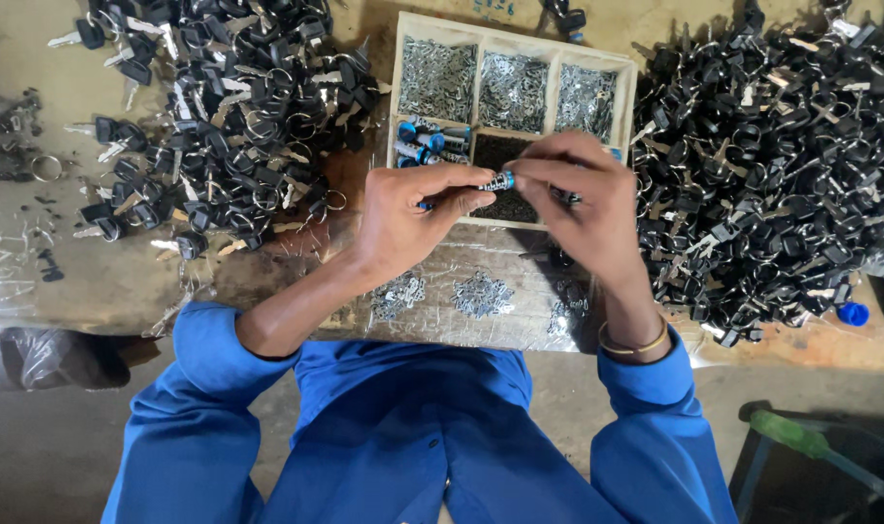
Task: The person sits at a workbench covered with piles of keys and small metal parts, picks up blue and gray lock cylinders, and inserts small pin components into them by hand, taking parts from a compartmented tray. Assembled cylinders are placed back into the tray compartments as the work proceeds.
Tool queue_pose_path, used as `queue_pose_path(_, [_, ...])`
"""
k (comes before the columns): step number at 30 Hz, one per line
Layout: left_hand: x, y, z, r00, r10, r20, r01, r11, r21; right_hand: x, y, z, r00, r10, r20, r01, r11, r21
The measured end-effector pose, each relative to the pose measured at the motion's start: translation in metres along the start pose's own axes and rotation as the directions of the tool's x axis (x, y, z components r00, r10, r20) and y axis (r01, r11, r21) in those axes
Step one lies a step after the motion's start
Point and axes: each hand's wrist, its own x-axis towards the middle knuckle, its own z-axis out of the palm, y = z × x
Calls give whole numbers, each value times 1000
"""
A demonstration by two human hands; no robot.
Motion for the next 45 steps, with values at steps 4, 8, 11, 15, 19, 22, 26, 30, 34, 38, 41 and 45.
queue_pose_path(4, [1, 2, -1, 1000, 25, 4, -25, 1000, 10, -6, 3, 3, 991, 92, -96, -65, 965, 254])
queue_pose_path(8, [1, 3, -1, 999, 54, 8, -54, 998, 16, -10, 8, 12, 987, 150, -48, -113, 887, 448])
queue_pose_path(11, [0, 2, 1, 1000, 19, -1, -19, 1000, 3, -12, 12, 17, 989, 148, -17, -126, 893, 432])
queue_pose_path(15, [0, -2, 4, 1000, -2, -7, 1, 997, -79, -13, 16, 20, 989, 147, -12, -126, 881, 456])
queue_pose_path(19, [0, -4, 4, 1000, -15, -1, 15, 998, -53, -14, 18, 21, 987, 163, 8, -144, 852, 504])
queue_pose_path(22, [-2, -5, 4, 1000, -14, 0, 14, 999, -46, -15, 17, 23, 984, 176, 16, -160, 853, 497])
queue_pose_path(26, [-2, -4, 4, 1000, -21, 6, 21, 999, -41, -13, 12, 22, 989, 146, 10, -131, 852, 507])
queue_pose_path(30, [-4, -2, 3, 1000, -22, 14, 23, 999, -37, -10, 2, 11, 1000, 13, -5, -12, 983, 183])
queue_pose_path(34, [-3, -1, 3, 1000, 4, 10, -4, 1000, -16, -8, -9, 5, 998, -60, -13, 59, 997, -44])
queue_pose_path(38, [-2, 0, 3, 999, 41, 25, -40, 999, -17, -4, -17, 3, 986, -165, 9, 164, 969, -183])
queue_pose_path(41, [-3, -1, 3, 999, 35, 27, -35, 999, -13, -2, -20, 0, 968, -250, -4, 243, 942, -232])
queue_pose_path(45, [-3, -3, 5, 999, 35, 33, -37, 996, 78, -2, -21, -3, 976, -210, 54, 216, 934, -286])
